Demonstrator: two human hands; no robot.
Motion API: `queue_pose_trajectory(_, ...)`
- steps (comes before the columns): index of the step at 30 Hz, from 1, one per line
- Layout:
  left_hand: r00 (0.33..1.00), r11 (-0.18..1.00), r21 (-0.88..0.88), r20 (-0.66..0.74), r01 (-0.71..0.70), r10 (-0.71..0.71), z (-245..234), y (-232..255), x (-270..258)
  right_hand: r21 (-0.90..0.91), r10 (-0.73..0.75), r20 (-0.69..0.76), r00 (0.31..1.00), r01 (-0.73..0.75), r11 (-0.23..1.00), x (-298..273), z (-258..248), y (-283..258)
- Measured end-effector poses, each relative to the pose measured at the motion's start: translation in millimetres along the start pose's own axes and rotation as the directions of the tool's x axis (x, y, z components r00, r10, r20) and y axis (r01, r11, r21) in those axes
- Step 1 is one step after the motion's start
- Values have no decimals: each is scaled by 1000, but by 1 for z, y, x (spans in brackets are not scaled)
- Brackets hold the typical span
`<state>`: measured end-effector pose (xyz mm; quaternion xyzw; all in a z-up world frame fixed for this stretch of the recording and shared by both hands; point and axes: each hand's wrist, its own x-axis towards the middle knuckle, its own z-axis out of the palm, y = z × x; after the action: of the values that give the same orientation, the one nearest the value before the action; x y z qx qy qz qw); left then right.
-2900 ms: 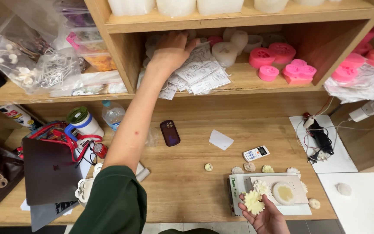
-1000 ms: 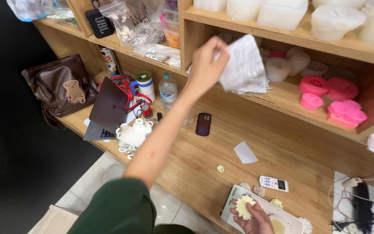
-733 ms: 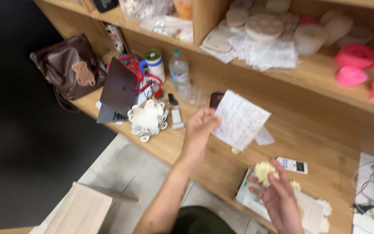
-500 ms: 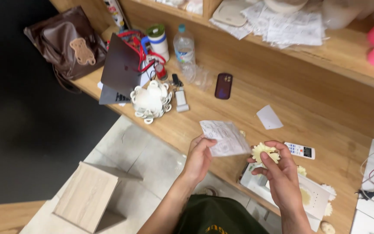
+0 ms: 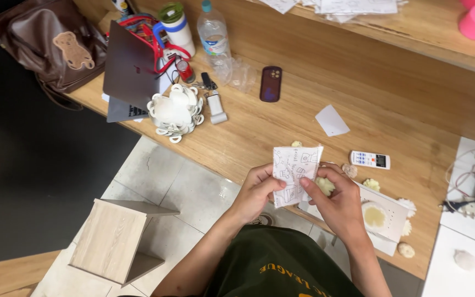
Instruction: Refining flower-shaped wax items and packaging them into bags and decorative boxes.
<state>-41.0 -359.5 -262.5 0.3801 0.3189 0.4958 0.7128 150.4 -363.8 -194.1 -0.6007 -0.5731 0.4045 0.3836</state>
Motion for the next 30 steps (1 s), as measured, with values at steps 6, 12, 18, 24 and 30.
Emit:
queue_pose_trajectory(6, 999, 1000, -15, 45, 18, -17, 2, -2, 0, 58, -31, -11, 999, 32, 998, -7, -8, 10)
queue_pose_trajectory(12, 994, 998, -7, 91, 69, -68, 4, 1, -2, 22, -1, -49, 999, 2, 1000, -16, -9, 10)
queue_pose_trajectory(18, 988, 985, -117, 101, 128, -116, 1, 11, -4, 263, 38, 0, 999, -36, 964, -12, -9, 46)
queue_pose_trajectory(24, 1000, 987, -160, 6, 30, -30, -10, 26, -5, 384, 128, 41, 991, -134, 913, -14, -23, 39)
queue_pose_trajectory(30, 995, 995, 90, -97, 41, -32, 8, 45, -2, 437, 110, 32, 993, -113, 892, -18, -26, 39)
